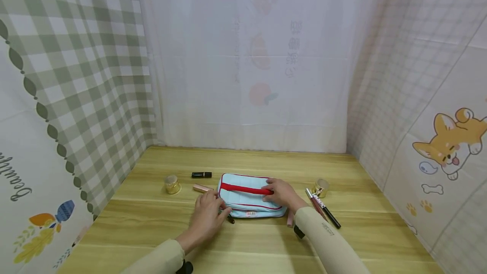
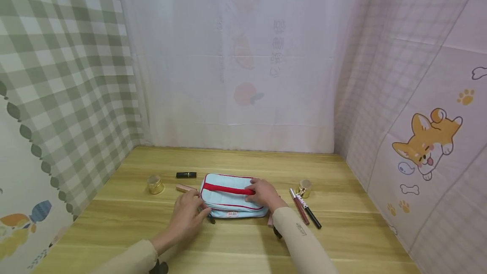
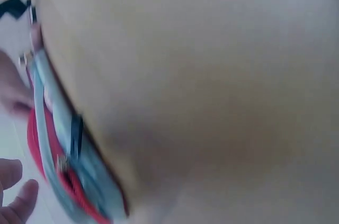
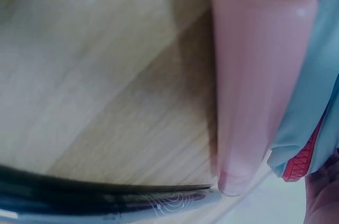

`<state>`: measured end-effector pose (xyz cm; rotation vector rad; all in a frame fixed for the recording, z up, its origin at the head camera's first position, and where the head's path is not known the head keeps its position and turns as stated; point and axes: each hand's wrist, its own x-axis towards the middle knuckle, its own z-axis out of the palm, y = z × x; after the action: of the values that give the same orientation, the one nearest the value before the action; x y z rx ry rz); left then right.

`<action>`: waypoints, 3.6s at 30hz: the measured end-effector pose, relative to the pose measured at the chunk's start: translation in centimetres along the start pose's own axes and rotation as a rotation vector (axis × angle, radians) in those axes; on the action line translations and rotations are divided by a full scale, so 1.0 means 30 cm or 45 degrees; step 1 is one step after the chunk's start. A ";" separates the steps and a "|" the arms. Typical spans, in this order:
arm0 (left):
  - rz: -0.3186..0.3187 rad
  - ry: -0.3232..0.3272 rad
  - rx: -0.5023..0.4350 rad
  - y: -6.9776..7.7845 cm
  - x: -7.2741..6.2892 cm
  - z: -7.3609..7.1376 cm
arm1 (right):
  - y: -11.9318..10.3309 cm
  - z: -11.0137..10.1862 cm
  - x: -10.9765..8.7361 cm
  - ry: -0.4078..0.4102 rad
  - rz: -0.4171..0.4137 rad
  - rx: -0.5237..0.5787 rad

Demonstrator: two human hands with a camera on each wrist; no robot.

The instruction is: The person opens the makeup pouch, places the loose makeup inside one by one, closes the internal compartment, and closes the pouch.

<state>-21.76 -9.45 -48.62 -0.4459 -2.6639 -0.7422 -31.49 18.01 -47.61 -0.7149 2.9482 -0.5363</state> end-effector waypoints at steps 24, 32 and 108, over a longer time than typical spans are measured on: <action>0.207 -0.660 -0.087 -0.147 0.305 -0.031 | -0.039 -0.025 -0.002 0.013 -0.006 -0.030; 0.158 -0.699 -0.107 -0.169 0.313 -0.019 | -0.182 -0.044 -0.055 0.294 -0.102 -0.121; 0.311 -0.533 -0.047 -0.117 0.328 0.050 | -0.403 0.129 -0.122 0.350 -0.058 -0.456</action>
<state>-32.24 -9.46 -47.44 -1.0143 -2.8960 -0.6840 -22.47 8.39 -47.13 -0.7962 3.3388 -0.1115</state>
